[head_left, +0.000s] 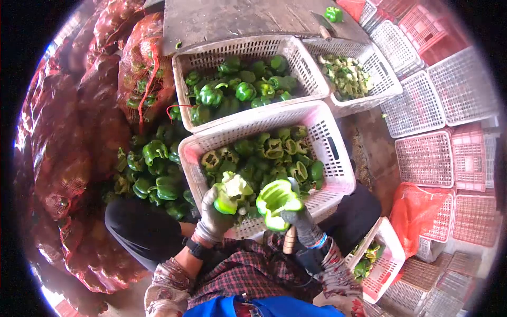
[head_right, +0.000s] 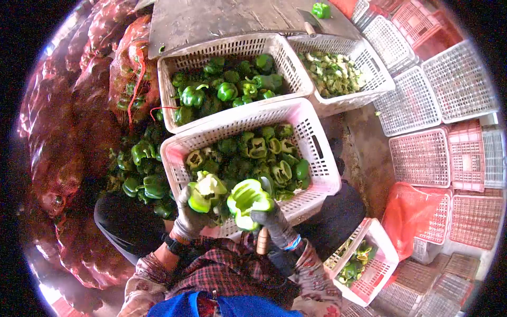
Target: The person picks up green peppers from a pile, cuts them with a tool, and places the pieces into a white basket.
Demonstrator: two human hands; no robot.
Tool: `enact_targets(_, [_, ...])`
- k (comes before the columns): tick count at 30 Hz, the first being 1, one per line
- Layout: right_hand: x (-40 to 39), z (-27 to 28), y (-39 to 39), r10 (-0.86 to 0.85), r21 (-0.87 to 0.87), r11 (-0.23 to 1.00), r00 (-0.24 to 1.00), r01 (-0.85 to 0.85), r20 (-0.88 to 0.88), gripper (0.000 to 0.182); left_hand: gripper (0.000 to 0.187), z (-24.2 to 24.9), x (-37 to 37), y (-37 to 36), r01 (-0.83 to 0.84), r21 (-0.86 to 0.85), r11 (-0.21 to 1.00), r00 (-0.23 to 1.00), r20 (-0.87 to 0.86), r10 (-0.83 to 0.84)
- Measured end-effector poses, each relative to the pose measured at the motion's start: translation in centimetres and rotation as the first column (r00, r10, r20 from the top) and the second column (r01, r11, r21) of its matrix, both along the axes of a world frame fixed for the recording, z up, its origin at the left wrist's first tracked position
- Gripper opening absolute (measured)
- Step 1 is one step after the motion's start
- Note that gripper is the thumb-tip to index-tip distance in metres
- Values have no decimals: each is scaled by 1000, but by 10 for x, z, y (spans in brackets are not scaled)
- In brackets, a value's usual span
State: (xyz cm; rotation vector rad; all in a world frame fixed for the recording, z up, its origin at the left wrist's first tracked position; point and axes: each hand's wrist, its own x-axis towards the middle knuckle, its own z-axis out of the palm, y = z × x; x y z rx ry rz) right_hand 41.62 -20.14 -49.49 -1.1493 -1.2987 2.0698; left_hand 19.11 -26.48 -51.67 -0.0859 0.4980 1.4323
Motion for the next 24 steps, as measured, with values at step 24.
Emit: enact_targets(24, [-49, 48, 75, -403, -166, 906, 913, 389, -60, 43, 85, -11, -17, 17, 16, -127, 992, 413, -902, -122])
